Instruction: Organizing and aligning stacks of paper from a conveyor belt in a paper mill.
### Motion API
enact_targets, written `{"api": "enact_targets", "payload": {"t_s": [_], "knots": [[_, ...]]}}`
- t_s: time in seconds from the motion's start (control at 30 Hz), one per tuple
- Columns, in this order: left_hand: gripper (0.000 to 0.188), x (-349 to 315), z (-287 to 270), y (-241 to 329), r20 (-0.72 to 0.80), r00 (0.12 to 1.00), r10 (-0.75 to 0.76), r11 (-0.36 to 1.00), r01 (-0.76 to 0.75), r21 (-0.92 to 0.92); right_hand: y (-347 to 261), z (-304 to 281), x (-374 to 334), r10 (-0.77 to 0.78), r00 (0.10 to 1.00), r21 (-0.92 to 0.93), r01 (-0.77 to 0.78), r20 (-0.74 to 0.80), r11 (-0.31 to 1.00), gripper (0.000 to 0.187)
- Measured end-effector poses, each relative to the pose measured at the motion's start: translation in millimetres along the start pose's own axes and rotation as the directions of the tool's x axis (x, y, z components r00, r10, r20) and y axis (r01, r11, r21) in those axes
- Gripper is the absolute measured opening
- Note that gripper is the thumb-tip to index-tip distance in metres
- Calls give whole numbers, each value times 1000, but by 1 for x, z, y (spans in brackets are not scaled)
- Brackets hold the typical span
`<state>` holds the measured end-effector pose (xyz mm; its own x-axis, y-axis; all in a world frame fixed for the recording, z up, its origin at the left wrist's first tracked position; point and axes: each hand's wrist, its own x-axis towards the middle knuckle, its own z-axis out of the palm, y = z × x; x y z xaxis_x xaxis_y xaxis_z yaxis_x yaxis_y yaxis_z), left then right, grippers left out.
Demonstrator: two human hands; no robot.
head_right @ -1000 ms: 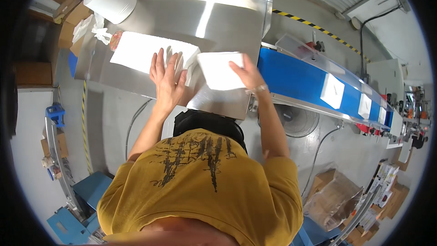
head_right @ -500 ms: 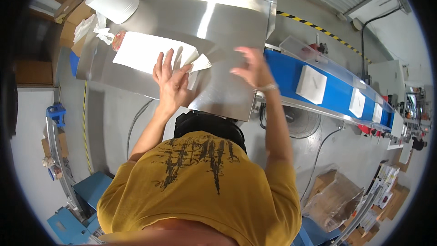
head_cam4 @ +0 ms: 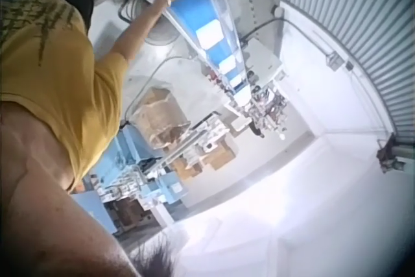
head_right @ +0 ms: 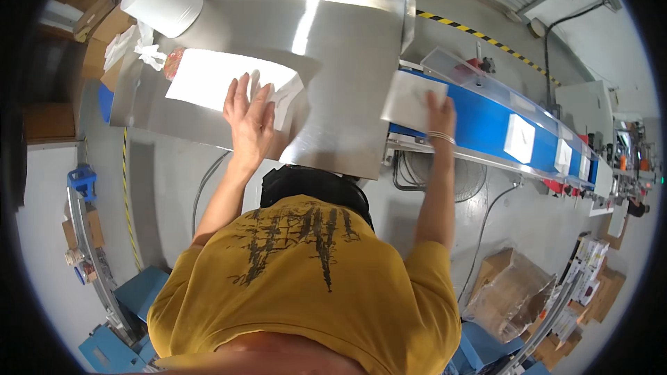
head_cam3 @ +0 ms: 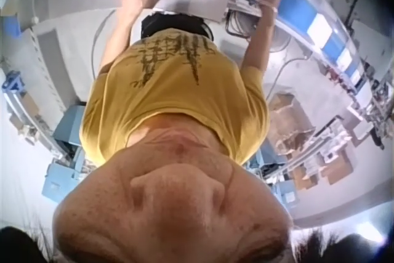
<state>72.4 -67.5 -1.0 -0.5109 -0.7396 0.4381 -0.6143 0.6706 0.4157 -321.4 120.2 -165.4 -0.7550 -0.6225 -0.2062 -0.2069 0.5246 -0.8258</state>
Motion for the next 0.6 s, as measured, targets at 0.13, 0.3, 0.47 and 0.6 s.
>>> {"api": "enact_targets", "payload": {"t_s": [0.13, 0.3, 0.47, 0.6], "knots": [[35, 1, -3, 4, -25, 1000, 16, 998, -17, -57, -110, -15, -56, -264, 746, -668, -309, -612, 677, 61], [33, 1, -7, 2, 22, 999, 28, 997, -27, -67, -200, 62, -69, -586, 740, 30, 613, 329, 790, 62], [28, 10, -15, 6, 65, 997, 33, 992, -25, -125, -205, 149, -58, -721, 540, 38, 789, 434, 614, 59], [33, 8, -17, -5, -14, 997, -73, 996, 72, -55, -190, 117, -79, -296, 826, 542, -14, 479, 840, 39]]}}
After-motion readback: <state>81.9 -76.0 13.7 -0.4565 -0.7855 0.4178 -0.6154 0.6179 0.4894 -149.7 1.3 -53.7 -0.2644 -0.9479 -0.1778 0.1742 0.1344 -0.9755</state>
